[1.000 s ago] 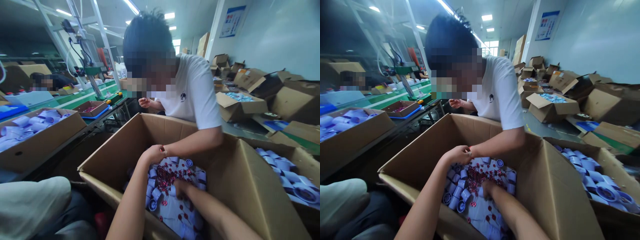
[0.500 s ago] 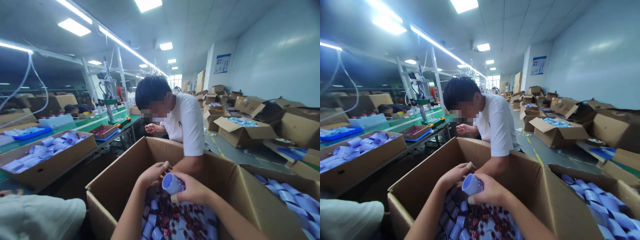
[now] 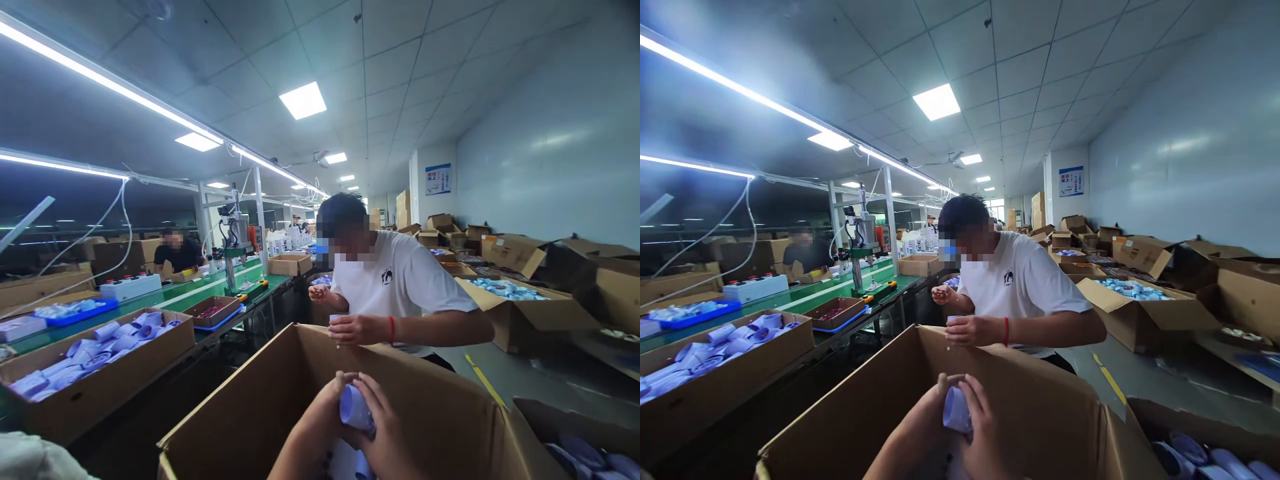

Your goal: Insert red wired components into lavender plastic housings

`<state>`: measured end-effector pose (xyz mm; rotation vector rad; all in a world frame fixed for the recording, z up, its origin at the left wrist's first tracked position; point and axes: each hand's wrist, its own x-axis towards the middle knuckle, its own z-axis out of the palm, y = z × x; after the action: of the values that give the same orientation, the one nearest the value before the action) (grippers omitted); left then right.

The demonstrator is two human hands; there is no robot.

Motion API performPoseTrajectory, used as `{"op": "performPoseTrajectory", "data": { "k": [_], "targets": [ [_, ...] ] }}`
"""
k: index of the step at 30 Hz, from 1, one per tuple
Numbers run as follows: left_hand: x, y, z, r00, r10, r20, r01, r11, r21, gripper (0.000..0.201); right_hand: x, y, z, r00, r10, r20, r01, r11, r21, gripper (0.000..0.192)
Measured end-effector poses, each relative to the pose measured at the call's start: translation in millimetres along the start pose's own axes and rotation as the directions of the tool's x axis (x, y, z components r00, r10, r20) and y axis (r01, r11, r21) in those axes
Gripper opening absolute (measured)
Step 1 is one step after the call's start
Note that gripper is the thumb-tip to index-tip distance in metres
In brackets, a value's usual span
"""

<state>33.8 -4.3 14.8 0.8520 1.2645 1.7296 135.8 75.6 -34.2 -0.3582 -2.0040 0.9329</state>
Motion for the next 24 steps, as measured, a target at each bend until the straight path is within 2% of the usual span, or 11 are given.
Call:
{"op": "performPoseTrajectory", "data": {
  "k": [3, 5, 8, 9, 14, 16, 20, 24],
  "targets": [
    [2.5, -5.1, 5.5, 1.000, -0.009, -0.004, 0.009, 1.000, -0.027, 0.056, -1.9, -8.2, -3.6, 0.987, -0.014, 0.159, 0.003, 0.998, 0.068, 0.072],
    [2.6, -6.7, 5.4, 1.000, -0.015, -0.013, 0.015, 0.999, -0.041, 0.058, -1.0, -15.6, -11.1, 0.978, -0.016, 0.210, -0.021, 0.985, 0.174, 0.063],
    [-0.6, -5.9, 6.1, 0.999, -0.040, -0.016, 0.040, 0.999, 0.004, 0.060, 4.5, -20.9, -20.9, 0.991, 0.008, 0.136, -0.052, 0.946, 0.320, 0.023],
    [-2.3, -5.2, 7.1, 0.999, -0.047, -0.006, 0.047, 0.998, 0.034, 0.059, 6.6, -20.2, -22.5, 0.995, 0.026, 0.098, -0.058, 0.937, 0.344, 0.020],
    [-4.5, -7.3, 8.8, 0.995, -0.057, 0.080, 0.045, 0.989, 0.140, 0.061, 11.3, -8.5, -22.6, 0.977, 0.215, 0.015, -0.207, 0.916, 0.345, 0.036],
    [-2.0, -10.8, 5.3, 0.996, -0.063, 0.065, 0.049, 0.981, 0.188, 0.065, 10.9, -6.5, -24.4, 0.964, 0.260, 0.051, -0.262, 0.909, 0.324, 0.037],
    [0.5, -11.5, -1.0, 0.997, -0.060, 0.045, 0.045, 0.957, 0.286, 0.065, 10.8, -10.4, -32.0, 0.942, 0.297, 0.156, -0.331, 0.899, 0.288, 0.026],
    [-2.0, -2.8, -1.6, 1.000, -0.025, 0.001, 0.023, 0.936, 0.352, 0.063, 10.9, -13.1, -37.7, 0.911, 0.273, 0.310, -0.381, 0.845, 0.376, 0.020]
  ]
}}
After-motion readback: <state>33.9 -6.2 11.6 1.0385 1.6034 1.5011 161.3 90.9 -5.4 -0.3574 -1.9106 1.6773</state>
